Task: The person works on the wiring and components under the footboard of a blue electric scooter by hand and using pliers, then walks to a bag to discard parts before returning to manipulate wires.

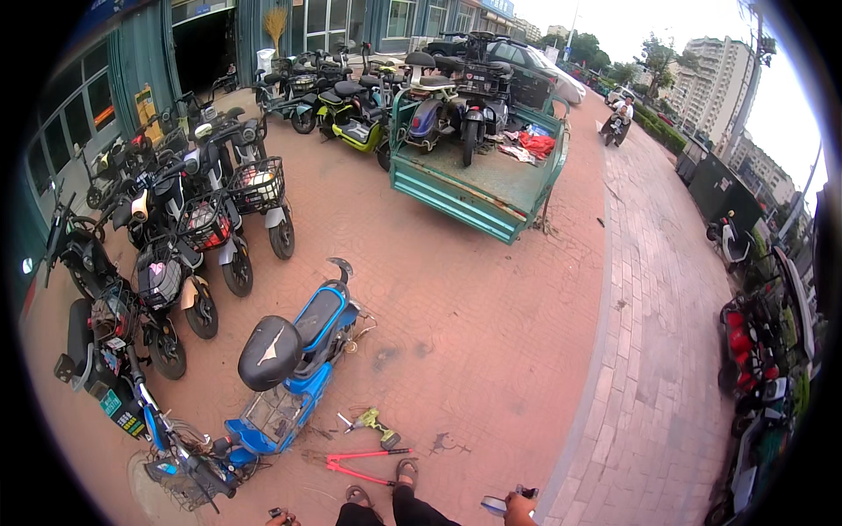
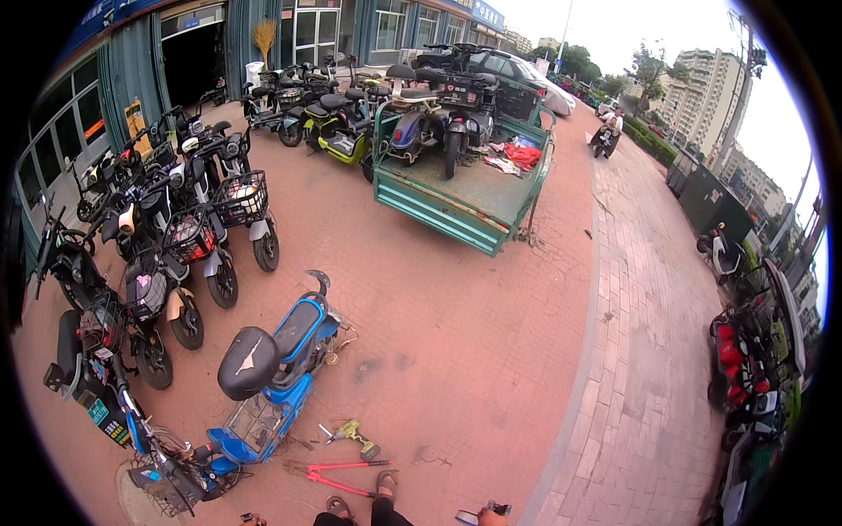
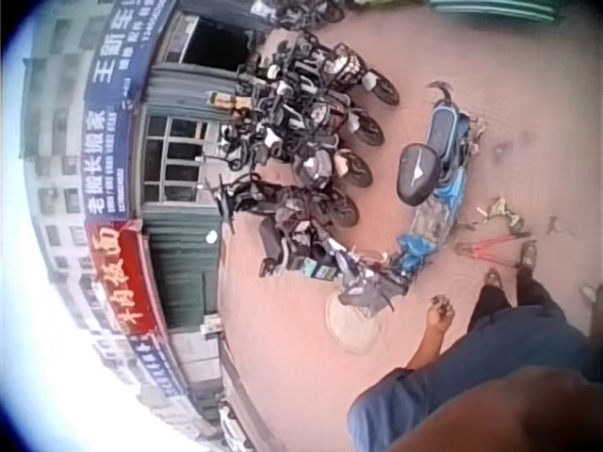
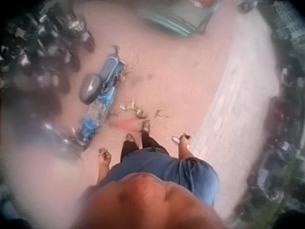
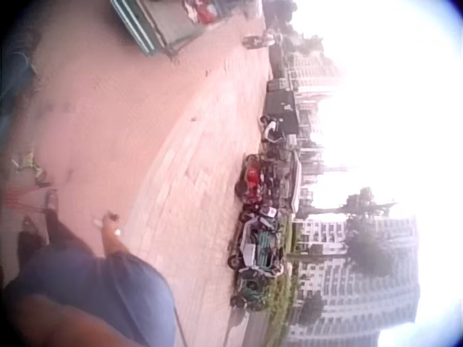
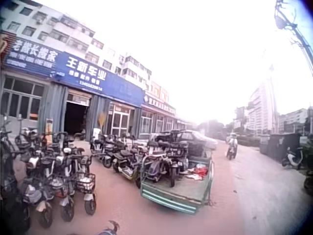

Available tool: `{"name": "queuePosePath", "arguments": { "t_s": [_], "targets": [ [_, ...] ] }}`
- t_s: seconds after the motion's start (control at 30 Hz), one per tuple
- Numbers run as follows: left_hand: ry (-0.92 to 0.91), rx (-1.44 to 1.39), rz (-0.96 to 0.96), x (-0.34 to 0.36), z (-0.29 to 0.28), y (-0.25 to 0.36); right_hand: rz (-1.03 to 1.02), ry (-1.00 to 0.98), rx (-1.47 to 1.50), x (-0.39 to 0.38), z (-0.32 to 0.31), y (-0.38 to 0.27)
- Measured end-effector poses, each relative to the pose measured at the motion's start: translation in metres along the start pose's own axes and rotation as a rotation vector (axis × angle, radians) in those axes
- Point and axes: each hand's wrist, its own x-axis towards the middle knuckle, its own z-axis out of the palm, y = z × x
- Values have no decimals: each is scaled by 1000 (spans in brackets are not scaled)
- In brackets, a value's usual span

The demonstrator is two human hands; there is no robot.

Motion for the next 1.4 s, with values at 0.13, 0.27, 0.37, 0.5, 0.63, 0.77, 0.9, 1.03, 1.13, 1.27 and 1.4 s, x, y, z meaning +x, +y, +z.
{"name": "queuePosePath", "arguments": {
  "t_s": [0.13,0.27,0.37,0.5,0.63,0.77,0.9,1.03,1.13,1.27,1.4],
  "targets": [
    [-78,-40,106,-32,12,-4,-428,182,109,-120,225,-2],
    [40,34,30,-7,-1,0,-490,-290,396,-209,322,-50],
    [-14,8,-33,-25,-4,2,-487,-782,492,-305,374,-90],
    [-76,20,83,-68,-54,-4,-341,-1144,519,-430,417,-107],
    [142,-138,121,-104,-120,-38,-194,-993,380,-451,425,-92],
    [315,-143,11,-84,-204,-77,-74,-906,134,-391,408,-72],
    [348,-162,43,-110,-227,-117,172,-558,-12,-283,371,-39],
    [388,-191,61,-113,-221,-150,225,-247,-175,-121,276,-34],
    [481,-267,127,-143,-231,-185,316,137,-405,-88,228,-29],
    [514,-242,107,-112,-207,-224,410,406,-432,-86,115,-96],
    [558,-248,59,-96,-164,-280,463,379,-590,-74,72,-156]
  ]
}}
